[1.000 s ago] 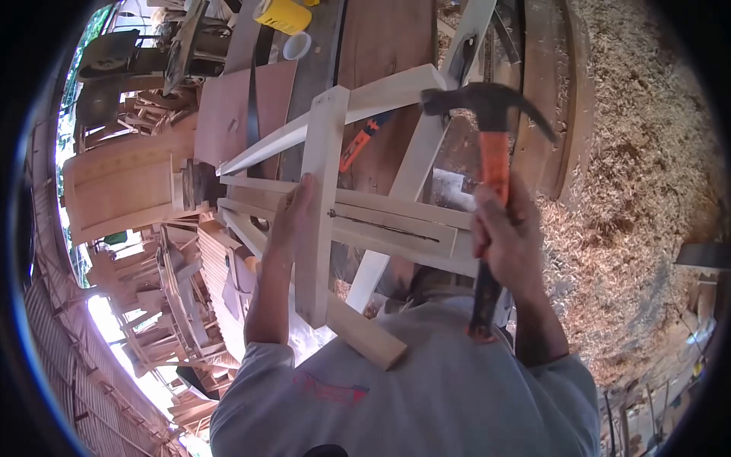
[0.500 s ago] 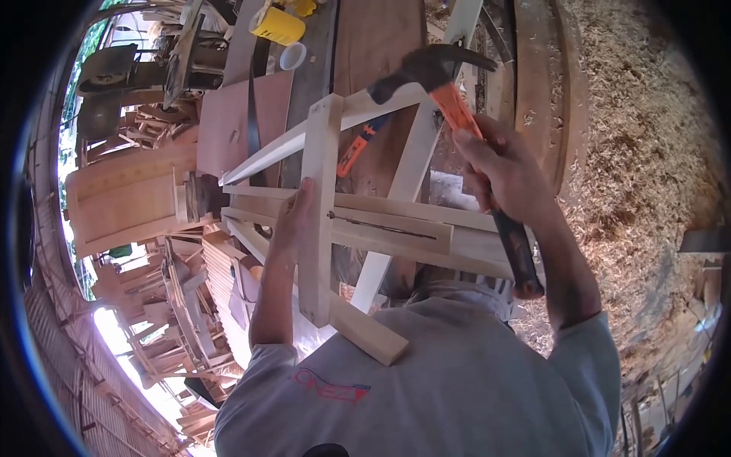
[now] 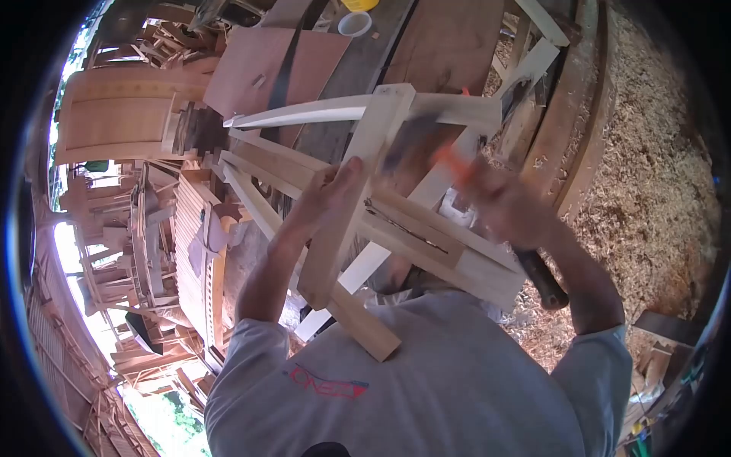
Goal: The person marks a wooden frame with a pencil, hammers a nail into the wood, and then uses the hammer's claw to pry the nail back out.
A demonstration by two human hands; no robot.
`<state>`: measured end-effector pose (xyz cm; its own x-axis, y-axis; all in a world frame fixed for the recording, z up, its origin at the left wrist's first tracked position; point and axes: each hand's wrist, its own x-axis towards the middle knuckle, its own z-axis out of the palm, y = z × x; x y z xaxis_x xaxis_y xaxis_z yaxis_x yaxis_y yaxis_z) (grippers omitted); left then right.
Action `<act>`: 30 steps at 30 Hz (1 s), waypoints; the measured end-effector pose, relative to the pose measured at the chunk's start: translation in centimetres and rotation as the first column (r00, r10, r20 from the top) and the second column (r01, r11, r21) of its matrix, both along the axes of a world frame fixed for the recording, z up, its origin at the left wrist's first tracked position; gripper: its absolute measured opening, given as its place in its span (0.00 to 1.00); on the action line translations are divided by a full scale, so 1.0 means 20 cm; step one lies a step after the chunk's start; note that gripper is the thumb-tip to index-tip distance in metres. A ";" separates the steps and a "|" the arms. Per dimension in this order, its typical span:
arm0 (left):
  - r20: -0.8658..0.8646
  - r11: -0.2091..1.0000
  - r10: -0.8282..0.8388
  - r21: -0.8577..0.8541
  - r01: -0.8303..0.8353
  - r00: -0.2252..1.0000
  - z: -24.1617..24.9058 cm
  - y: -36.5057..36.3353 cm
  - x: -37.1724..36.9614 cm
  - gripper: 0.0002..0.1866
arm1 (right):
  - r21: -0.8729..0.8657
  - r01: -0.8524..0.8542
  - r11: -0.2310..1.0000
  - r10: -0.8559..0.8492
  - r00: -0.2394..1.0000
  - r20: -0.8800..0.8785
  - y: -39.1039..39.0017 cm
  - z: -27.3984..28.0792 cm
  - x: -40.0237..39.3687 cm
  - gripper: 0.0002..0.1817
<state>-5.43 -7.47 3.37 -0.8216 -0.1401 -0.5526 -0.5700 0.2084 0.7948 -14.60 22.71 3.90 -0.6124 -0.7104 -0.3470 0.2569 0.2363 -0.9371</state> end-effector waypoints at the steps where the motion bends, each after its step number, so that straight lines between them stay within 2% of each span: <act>1: -0.025 0.999 -0.012 -0.039 0.011 1.000 -0.03 -0.01 0.01 0.31 | 0.065 -0.263 0.963 0.268 0.959 -0.091 -0.04 -0.04 0.04 0.14; 2: -0.047 0.997 -0.026 -0.074 0.023 0.999 -0.05 -0.02 0.00 0.31 | 0.069 -0.257 0.964 0.263 0.960 -0.095 -0.03 -0.07 0.03 0.14; 4: -0.039 0.999 -0.002 -0.033 0.001 0.999 0.05 0.03 -0.04 0.31 | 0.349 -0.176 0.920 0.154 0.984 0.091 0.01 -0.12 -0.03 0.14; 5: -0.008 1.000 0.023 0.001 -0.023 1.000 0.08 0.05 -0.01 0.31 | 0.353 -0.212 0.911 0.184 0.977 0.112 0.04 -0.08 -0.06 0.14; 7: -0.025 1.000 0.017 0.024 -0.016 1.000 0.01 0.01 0.00 0.30 | 0.061 0.066 0.996 -0.073 0.989 0.127 0.07 0.04 -0.24 0.16; 11: -0.025 0.999 -0.032 0.014 0.032 0.999 0.01 0.00 -0.03 0.28 | 0.048 0.094 0.994 -0.099 0.988 0.115 0.02 0.01 -0.24 0.16; 13: -0.042 1.000 -0.009 0.028 0.010 0.999 0.03 0.02 -0.03 0.28 | 0.076 -0.045 0.996 0.034 0.989 0.144 -0.02 -0.05 -0.13 0.15; 14: -0.059 0.999 0.015 0.043 -0.012 0.998 0.03 0.03 -0.04 0.28 | 0.026 -0.215 0.976 0.197 0.931 0.306 -0.07 -0.02 -0.02 0.14; 15: -0.059 0.999 0.013 0.044 -0.011 0.998 0.02 0.02 -0.06 0.28 | 0.027 -0.214 0.976 0.196 0.932 0.306 -0.05 -0.04 -0.06 0.14; 17: 0.009 0.996 0.029 0.082 -0.030 1.000 -0.01 0.00 -0.04 0.29 | 0.105 -0.077 0.991 0.035 0.936 0.351 0.01 -0.10 -0.10 0.14; 18: 0.011 0.996 0.025 0.082 -0.026 1.000 0.00 0.01 -0.04 0.29 | 0.034 -0.036 0.999 0.025 0.957 0.288 0.02 -0.08 -0.16 0.15; 21: -0.012 1.000 -0.022 0.017 0.022 1.000 0.07 0.05 -0.07 0.29 | 0.001 0.039 0.999 -0.038 0.978 0.204 0.07 0.00 -0.30 0.17; 23: 0.043 0.999 0.036 0.028 -0.038 0.998 0.08 0.06 -0.06 0.29 | -0.012 0.011 1.000 -0.009 0.982 0.187 0.06 0.01 -0.28 0.19; 25: 0.073 0.999 0.032 0.002 -0.032 0.997 0.06 0.03 -0.06 0.30 | 0.088 -0.134 0.987 0.109 0.964 0.242 -0.01 0.02 -0.21 0.21; 26: 0.086 0.999 0.043 -0.029 -0.041 0.995 0.06 0.03 -0.07 0.30 | 0.101 -0.323 0.941 0.309 0.941 0.137 -0.05 0.01 -0.18 0.22; 29: 0.012 0.996 0.069 -0.048 -0.069 0.998 0.07 0.06 -0.05 0.29 | 0.118 -0.372 0.921 0.349 0.920 0.180 -0.03 -0.02 -0.24 0.21; 30: 0.021 0.996 0.074 -0.045 -0.073 0.997 0.08 0.06 -0.04 0.29 | 0.113 -0.291 0.950 0.259 0.937 0.236 -0.02 0.01 -0.27 0.22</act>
<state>-6.14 -6.19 4.87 -0.7955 -0.2244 -0.5629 -0.6030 0.2000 0.7723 -20.04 22.29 4.14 -0.2989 -0.7731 -0.5595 0.3547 0.4543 -0.8172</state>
